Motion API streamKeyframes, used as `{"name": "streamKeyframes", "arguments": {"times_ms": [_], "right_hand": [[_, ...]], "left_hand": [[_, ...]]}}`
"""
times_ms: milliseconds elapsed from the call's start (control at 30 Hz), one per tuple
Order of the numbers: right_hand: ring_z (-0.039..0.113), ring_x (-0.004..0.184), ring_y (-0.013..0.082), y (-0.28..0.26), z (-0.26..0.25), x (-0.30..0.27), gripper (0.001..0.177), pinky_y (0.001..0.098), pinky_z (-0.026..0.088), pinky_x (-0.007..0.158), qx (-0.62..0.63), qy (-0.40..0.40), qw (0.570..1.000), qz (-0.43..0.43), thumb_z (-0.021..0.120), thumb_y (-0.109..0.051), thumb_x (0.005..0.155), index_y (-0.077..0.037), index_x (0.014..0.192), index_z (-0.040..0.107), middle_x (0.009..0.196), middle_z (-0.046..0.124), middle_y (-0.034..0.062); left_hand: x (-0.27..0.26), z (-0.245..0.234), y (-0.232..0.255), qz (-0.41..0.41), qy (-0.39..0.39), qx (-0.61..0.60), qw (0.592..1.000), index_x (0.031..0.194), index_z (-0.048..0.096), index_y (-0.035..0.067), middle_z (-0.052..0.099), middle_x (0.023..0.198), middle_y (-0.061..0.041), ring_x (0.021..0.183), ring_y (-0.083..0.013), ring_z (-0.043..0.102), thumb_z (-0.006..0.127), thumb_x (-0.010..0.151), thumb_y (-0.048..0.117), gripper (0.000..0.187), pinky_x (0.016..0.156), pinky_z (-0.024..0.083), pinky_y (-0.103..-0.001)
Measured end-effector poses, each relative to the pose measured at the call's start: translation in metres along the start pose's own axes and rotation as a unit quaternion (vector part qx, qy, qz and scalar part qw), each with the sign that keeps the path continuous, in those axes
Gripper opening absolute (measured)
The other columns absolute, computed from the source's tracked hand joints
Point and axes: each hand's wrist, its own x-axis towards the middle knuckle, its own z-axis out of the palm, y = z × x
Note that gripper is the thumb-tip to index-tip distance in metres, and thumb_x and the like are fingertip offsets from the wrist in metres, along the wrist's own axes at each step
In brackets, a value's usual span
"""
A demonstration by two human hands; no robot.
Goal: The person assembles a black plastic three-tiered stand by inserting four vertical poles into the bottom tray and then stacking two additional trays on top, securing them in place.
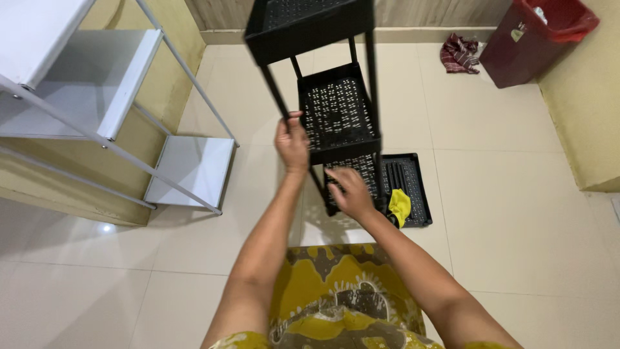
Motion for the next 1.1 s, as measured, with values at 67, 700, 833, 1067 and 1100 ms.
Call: {"name": "streamKeyframes", "arguments": {"times_ms": [67, 700, 833, 1067, 1100], "right_hand": [[0.069, 0.094, 0.026, -0.003, -0.034, -0.011, 0.027, 0.0402, 0.056, 0.091, 0.003, 0.072, 0.997, -0.017, 0.063, 0.0, 0.093, -0.008, 0.115, 0.074, 0.1, 0.072, 0.0079], [0.056, 0.131, 0.0346, 0.0, -0.012, 0.063, 0.076, 0.0447, 0.051, 0.107, 0.76, -0.063, 0.542, 0.353, 0.044, 0.003, 0.1, -0.011, 0.168, 0.012, 0.157, 0.04, 0.0194], [0.047, 0.142, 0.0366, -0.028, -0.02, 0.07, 0.081, 0.046, 0.048, 0.111, 0.747, -0.052, 0.555, 0.363, 0.043, 0.004, 0.097, -0.014, 0.167, 0.006, 0.168, 0.025, 0.021], [0.039, 0.148, 0.0389, -0.051, -0.036, 0.082, 0.08, 0.0472, 0.044, 0.114, 0.719, -0.071, 0.595, 0.352, 0.042, 0.002, 0.099, -0.014, 0.167, 0.003, 0.171, 0.017, 0.0214], [0.039, 0.148, 0.0392, -0.052, -0.037, 0.082, 0.079, 0.0477, 0.044, 0.114, 0.713, -0.075, 0.601, 0.353, 0.042, 0.001, 0.099, -0.014, 0.167, 0.003, 0.171, 0.017, 0.0216]], "left_hand": [[0.012, -0.032, 0.013, -0.012, -0.048, -0.019, 0.999, 0.121, 0.063, 0.005, 0.043, 0.065, 0.007, 0.052, -0.0037, 0.039, 0.06, 0.106, 0.042, 0.041, 0.046, 0.036, -0.023], [0.075, -0.151, 0.05, -0.101, -0.015, -0.013, 0.995, 0.145, 0.053, 0.008, 0.029, 0.058, 0.005, 0.045, -0.006, 0.024, 0.045, 0.103, 0.062, 0.069, 0.041, 0.021, -0.024], [0.076, -0.158, 0.035, -0.149, 0.016, -0.051, 0.987, 0.147, 0.052, 0.009, 0.027, 0.055, 0.005, 0.042, -0.0066, 0.023, 0.042, 0.098, 0.067, 0.076, 0.038, 0.02, -0.024], [0.066, -0.157, 0.014, -0.218, 0.029, -0.142, 0.965, 0.15, 0.048, 0.014, 0.027, 0.059, 0.006, 0.044, -0.0068, 0.025, 0.039, 0.096, 0.069, 0.077, 0.039, 0.021, -0.023], [0.064, -0.157, 0.013, -0.221, 0.031, -0.144, 0.964, 0.15, 0.047, 0.014, 0.027, 0.059, 0.006, 0.044, -0.0069, 0.024, 0.039, 0.097, 0.069, 0.077, 0.038, 0.02, -0.023]]}}
